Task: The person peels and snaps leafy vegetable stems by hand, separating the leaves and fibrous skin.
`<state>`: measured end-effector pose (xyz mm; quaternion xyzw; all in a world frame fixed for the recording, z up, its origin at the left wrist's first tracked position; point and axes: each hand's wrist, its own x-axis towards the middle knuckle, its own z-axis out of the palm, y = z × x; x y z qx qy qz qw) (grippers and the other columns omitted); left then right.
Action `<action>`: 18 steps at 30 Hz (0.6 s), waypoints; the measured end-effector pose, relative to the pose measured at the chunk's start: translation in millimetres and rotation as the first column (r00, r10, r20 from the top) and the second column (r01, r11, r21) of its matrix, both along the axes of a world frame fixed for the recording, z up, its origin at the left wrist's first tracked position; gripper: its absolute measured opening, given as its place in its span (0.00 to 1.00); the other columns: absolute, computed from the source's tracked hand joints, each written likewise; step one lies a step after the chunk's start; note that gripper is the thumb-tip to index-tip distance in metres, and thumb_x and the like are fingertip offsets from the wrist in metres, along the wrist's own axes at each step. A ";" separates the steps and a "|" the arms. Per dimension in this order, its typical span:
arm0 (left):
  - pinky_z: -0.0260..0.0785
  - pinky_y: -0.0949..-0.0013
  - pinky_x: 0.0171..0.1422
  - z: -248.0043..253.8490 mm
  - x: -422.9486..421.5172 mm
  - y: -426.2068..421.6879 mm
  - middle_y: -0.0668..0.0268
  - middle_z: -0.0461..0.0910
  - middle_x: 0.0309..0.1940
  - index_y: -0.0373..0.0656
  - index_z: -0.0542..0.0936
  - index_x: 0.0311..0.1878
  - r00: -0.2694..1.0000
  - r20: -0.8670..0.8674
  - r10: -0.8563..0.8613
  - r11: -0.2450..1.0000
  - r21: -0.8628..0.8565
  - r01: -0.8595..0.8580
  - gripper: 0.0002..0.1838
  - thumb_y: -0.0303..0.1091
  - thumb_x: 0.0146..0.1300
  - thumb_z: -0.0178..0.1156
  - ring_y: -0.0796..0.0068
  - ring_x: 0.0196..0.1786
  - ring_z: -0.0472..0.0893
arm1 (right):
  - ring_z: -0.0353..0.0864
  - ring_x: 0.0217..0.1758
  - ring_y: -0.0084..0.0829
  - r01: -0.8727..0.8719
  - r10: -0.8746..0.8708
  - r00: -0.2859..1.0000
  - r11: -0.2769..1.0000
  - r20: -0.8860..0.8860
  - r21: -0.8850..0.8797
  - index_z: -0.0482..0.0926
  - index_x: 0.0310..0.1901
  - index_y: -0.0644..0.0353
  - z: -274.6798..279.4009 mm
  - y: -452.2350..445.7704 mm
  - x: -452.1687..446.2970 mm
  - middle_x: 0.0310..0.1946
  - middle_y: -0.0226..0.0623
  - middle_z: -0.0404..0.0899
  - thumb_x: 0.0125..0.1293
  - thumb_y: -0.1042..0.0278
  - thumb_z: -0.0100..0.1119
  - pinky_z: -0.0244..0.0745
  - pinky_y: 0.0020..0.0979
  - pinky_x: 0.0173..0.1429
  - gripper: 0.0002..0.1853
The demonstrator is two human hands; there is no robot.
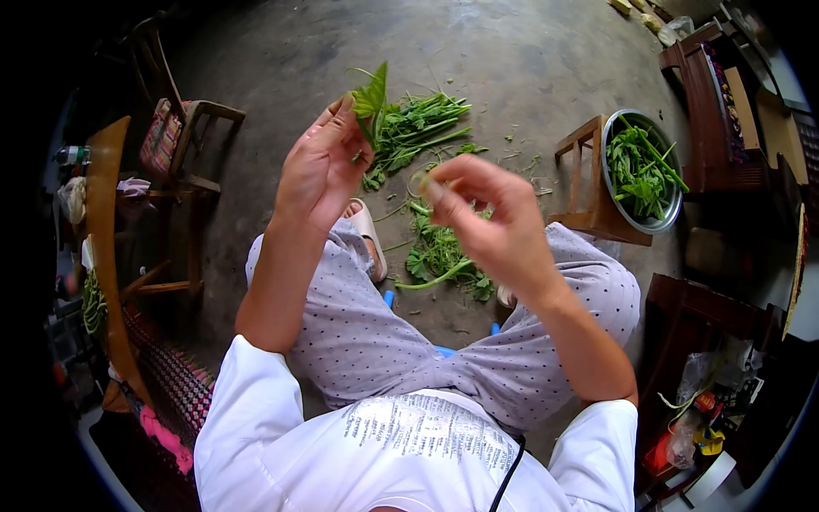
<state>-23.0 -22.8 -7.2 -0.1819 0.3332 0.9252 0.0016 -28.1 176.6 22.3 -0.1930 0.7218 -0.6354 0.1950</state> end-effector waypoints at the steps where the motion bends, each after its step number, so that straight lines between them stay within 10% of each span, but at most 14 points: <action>1: 0.64 0.80 0.41 6.1 0.2 2.4 0.74 0.78 0.36 0.46 0.76 0.47 1.000 -0.016 0.023 0.980 -0.199 -0.025 0.09 0.33 0.65 0.58 0.85 0.37 0.75 | 0.78 0.32 0.18 0.058 -0.031 0.980 0.989 0.198 -0.133 0.80 0.38 0.62 0.0 2.3 -4.1 0.27 0.33 0.82 0.64 0.72 0.59 0.71 0.21 0.38 0.04; 6: 0.65 0.81 0.33 15.7 8.5 9.8 0.70 0.73 0.33 0.42 0.79 0.43 0.975 -0.215 -0.055 0.571 -0.808 -0.146 0.07 0.24 0.64 0.55 0.86 0.38 0.75 | 0.81 0.41 0.22 0.247 -0.110 0.868 0.941 0.484 -0.230 0.79 0.45 0.63 2.6 21.1 -20.2 0.39 0.36 0.83 0.66 0.64 0.59 0.77 0.23 0.44 0.12; 11: 0.67 0.79 0.44 10.0 18.4 29.2 0.65 0.73 0.45 0.37 0.81 0.40 0.922 -0.274 -0.274 0.486 -0.867 -0.113 0.07 0.22 0.61 0.56 0.81 0.46 0.74 | 0.83 0.44 0.28 0.299 -0.036 0.802 0.888 0.596 -0.349 0.75 0.50 0.65 -8.1 24.2 -20.5 0.45 0.43 0.81 0.68 0.67 0.53 0.81 0.29 0.48 0.13; 14: 0.70 0.69 0.48 16.6 19.5 43.8 0.61 0.75 0.44 0.43 0.82 0.39 0.878 -0.315 -0.362 0.152 -0.949 -0.278 0.14 0.30 0.48 0.71 0.69 0.48 0.77 | 0.82 0.41 0.23 0.311 -0.047 0.786 0.892 0.616 -0.328 0.78 0.46 0.62 -4.5 20.3 -15.6 0.39 0.33 0.82 0.66 0.63 0.59 0.80 0.29 0.50 0.13; 18: 0.71 0.67 0.44 4.5 17.6 51.0 0.59 0.75 0.42 0.41 0.82 0.36 0.883 -0.344 -0.318 0.131 -0.939 -0.319 0.12 0.33 0.49 0.71 0.65 0.42 0.79 | 0.81 0.40 0.20 0.296 -0.060 0.790 0.909 0.610 -0.294 0.80 0.44 0.62 4.3 14.9 -11.9 0.38 0.31 0.81 0.65 0.63 0.60 0.80 0.28 0.47 0.12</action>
